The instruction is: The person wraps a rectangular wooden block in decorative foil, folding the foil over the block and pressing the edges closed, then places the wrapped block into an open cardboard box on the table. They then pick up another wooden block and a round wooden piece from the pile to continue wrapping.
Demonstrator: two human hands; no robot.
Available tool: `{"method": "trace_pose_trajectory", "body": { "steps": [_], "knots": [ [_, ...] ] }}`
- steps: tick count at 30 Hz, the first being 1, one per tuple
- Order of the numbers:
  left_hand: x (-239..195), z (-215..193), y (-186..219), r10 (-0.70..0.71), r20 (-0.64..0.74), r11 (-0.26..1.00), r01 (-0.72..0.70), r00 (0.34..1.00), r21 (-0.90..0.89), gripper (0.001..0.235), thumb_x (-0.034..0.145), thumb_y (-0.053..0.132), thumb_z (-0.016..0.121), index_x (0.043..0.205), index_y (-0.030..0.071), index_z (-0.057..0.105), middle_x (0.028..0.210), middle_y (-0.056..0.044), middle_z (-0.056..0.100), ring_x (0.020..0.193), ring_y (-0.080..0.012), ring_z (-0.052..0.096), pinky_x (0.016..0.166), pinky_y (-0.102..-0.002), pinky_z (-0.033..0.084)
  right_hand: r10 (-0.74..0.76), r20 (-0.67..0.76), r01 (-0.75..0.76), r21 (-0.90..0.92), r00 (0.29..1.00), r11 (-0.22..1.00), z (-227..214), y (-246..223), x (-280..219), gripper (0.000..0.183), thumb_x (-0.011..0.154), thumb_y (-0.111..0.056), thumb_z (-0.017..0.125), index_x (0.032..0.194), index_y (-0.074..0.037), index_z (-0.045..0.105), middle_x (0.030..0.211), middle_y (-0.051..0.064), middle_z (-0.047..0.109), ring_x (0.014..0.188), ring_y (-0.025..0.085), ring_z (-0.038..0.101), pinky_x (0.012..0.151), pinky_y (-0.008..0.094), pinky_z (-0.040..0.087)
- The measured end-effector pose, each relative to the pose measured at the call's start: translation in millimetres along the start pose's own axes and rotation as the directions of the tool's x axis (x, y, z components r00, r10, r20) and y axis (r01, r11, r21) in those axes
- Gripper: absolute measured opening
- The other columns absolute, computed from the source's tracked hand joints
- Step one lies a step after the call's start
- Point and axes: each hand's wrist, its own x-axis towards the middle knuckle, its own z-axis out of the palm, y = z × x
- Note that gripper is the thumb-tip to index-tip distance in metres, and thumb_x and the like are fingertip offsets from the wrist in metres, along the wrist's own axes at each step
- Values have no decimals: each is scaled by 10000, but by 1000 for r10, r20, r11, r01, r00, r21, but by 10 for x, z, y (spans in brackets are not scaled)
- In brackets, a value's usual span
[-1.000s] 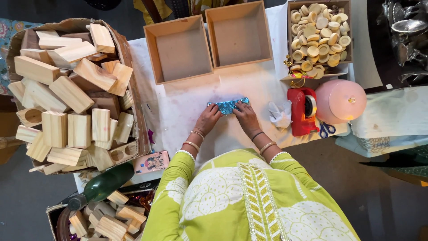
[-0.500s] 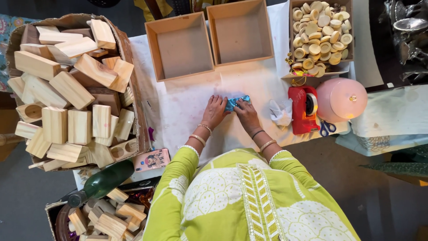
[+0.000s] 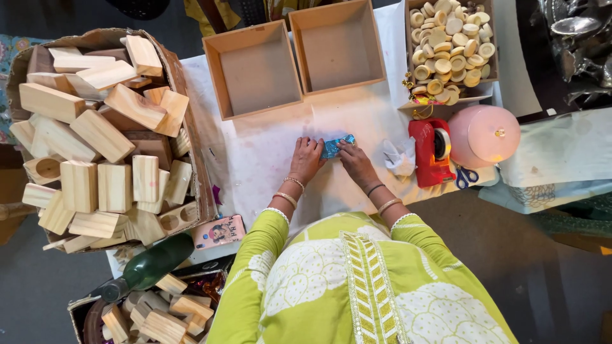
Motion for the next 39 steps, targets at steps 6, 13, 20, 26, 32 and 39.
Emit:
{"method": "trace_pose_trajectory", "body": {
  "steps": [6,13,20,26,32,39],
  "knots": [
    [28,-28,72,-74,46,997,72,996,39,624,725,384,870,1233,98,646,1089,-81,677,1186,-319,532,1033,-551,357,-20,34,18,46,999,999,-147,-61,-308,393,941,-35,656,1330,-92,653,1435,125,588,1242,318,610,1063,399,497],
    [61,-26,120,-99,70,993,94,993,72,625,693,382,878,1222,139,651,1108,-65,682,1205,-327,502,1016,-589,342,-32,66,34,-24,997,999,-485,126,-776,423,878,-59,668,1301,-61,646,1348,145,610,1236,344,609,1042,428,506],
    [65,-29,156,-155,65,985,149,986,84,620,700,386,884,1232,165,656,1110,-51,682,1223,-334,500,1010,-594,349,323,-282,-318,67,903,946,-1305,442,-1499,213,948,-2,654,1139,-75,711,1128,114,636,1127,319,602,1012,433,502],
    [80,-66,229,-200,99,976,190,975,109,639,685,382,895,1243,170,666,1114,-31,687,1198,-318,507,997,-590,340,473,-443,-523,11,761,852,-1769,919,-1796,186,1007,-98,659,1177,-33,695,1108,163,618,1099,376,554,999,489,439],
    [93,-75,248,-225,102,967,209,969,145,636,681,390,899,1237,184,672,1125,-12,694,1194,-308,505,980,-555,342,545,-244,-536,109,802,837,-1672,1402,-1804,153,970,-175,713,1013,-31,738,1035,175,634,1044,374,566,942,488,444],
    [97,-86,281,-246,102,958,226,964,176,642,668,390,906,1232,191,674,1135,-4,701,1196,-308,503,965,-532,349,537,-139,-528,99,832,843,-1780,1449,-1789,145,843,-146,786,943,-49,744,1009,154,618,1029,368,559,930,487,437]
  ]
}}
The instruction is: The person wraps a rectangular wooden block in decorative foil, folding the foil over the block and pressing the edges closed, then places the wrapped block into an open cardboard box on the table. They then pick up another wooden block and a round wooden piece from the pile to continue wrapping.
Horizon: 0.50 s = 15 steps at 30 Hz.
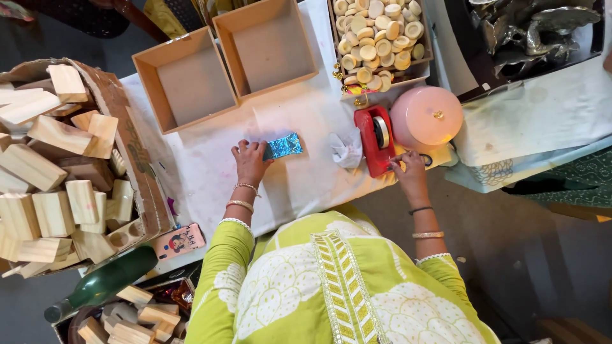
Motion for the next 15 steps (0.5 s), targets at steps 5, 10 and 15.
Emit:
{"method": "trace_pose_trajectory", "body": {
  "steps": [5,10,15],
  "knots": [
    [6,-4,8,-16,20,1000,16,1000,3,637,679,398,905,1235,186,675,1132,-5,703,1194,-302,507,963,-520,357,-10,-34,12,36,999,999,20,-35,-105,143,845,-116,780,934,-37,701,1046,158,587,1062,359,545,938,480,446],
    [21,21,11,-20,21,1000,19,1000,19,645,662,394,907,1229,188,681,1125,-5,704,1182,-305,509,956,-514,358,153,-11,-147,216,988,965,81,-75,-220,112,919,-92,690,965,-14,625,1080,169,534,1036,314,546,736,374,567],
    [27,0,-6,1,13,1000,-1,1000,1,646,664,399,908,1230,183,683,1115,-21,702,1172,-308,512,943,-513,368,108,-92,-89,188,990,978,185,-48,-306,95,993,-70,642,1028,2,591,1044,163,577,965,296,586,775,391,530]
  ]
}}
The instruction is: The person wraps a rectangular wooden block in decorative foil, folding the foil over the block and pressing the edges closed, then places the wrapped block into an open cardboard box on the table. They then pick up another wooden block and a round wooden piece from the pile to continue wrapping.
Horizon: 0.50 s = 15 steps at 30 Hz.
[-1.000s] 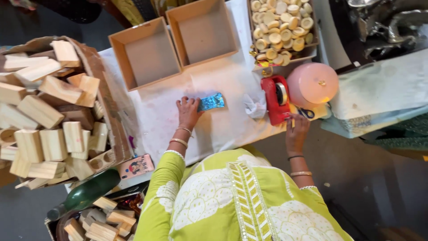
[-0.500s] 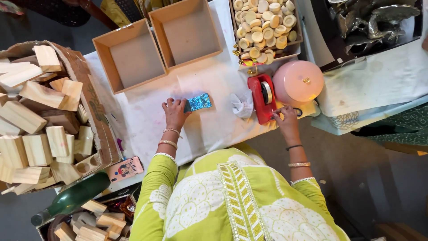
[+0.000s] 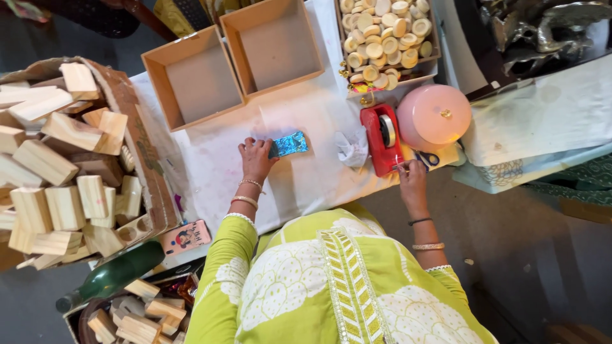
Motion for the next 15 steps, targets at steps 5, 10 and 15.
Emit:
{"method": "trace_pose_trajectory", "body": {
  "steps": [5,10,15],
  "knots": [
    [11,-32,-5,11,5,1000,-11,1000,-14,632,673,396,906,1225,186,683,1095,-21,701,1166,-305,514,939,-514,375,24,-53,-21,63,998,998,7,-30,9,115,1073,-102,612,1062,2,567,976,142,646,908,278,626,807,390,508],
    [-2,-31,-19,18,14,999,-18,1000,-30,631,666,379,906,1222,187,678,1087,-19,701,1164,-304,514,937,-510,376,227,9,-225,189,974,956,21,-75,-74,111,1059,-109,599,1079,-12,549,891,103,631,783,183,602,734,324,507],
    [-5,-17,-36,25,0,998,-25,1000,-55,627,674,374,906,1223,178,674,1107,-23,702,1182,-312,511,948,-505,370,166,-79,-135,301,983,944,179,193,-245,143,1053,-61,621,1123,-20,503,954,62,586,860,123,571,799,282,503]
  ]
}}
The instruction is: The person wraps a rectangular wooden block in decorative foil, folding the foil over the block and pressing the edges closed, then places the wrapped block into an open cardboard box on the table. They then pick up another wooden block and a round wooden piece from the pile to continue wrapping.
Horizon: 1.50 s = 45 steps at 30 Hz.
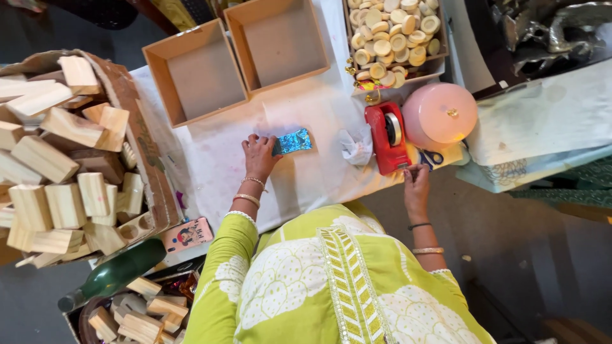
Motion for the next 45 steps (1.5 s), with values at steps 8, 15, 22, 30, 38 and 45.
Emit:
{"method": "trace_pose_trajectory", "body": {
  "steps": [8,15,22,30,38,45],
  "knots": [
    [12,4,1,-8,3,1000,8,1000,5,649,666,389,909,1232,173,676,1111,-28,705,1182,-315,508,957,-513,365,0,-83,1,8,997,1000,122,-22,-85,131,1066,-66,604,1138,-18,506,983,67,606,887,139,586,816,288,513],
    [0,27,-26,14,-20,1000,-14,1000,-18,632,671,366,909,1226,171,678,1097,-33,699,1166,-313,508,950,-509,367,-14,-146,-2,-106,989,994,256,-137,-112,90,1082,-73,577,1104,-2,526,929,116,569,802,206,542,745,343,489],
    [11,26,-14,3,-11,1000,-3,1000,-7,610,681,384,896,1212,185,670,1079,-31,688,1158,-313,507,951,-522,370,-183,-94,156,-237,979,959,560,473,-467,139,1061,-44,561,1178,23,525,1026,182,551,918,326,553,837,437,461],
    [3,66,-30,10,-21,1000,-10,1000,-18,633,674,384,896,1222,182,652,1100,-41,682,1199,-328,503,975,-543,370,-204,449,216,25,870,976,1326,-612,-454,118,971,-69,650,1033,-3,575,986,141,573,861,261,598,770,358,516],
    [-19,29,-14,11,-37,999,-12,999,-30,620,680,372,897,1213,176,647,1100,-43,681,1198,-329,508,982,-538,371,-253,456,224,117,853,967,2432,-1193,45,146,978,-89,682,1036,-3,580,926,123,619,765,241,616,701,359,522],
    [-12,40,-36,5,-19,999,-6,1000,-53,614,681,368,896,1207,175,643,1087,-47,680,1204,-335,507,973,-534,372,-169,478,210,-34,862,977,2674,-1311,44,150,967,-97,688,983,-24,558,899,131,630,772,284,633,687,393,517]
  ]
}}
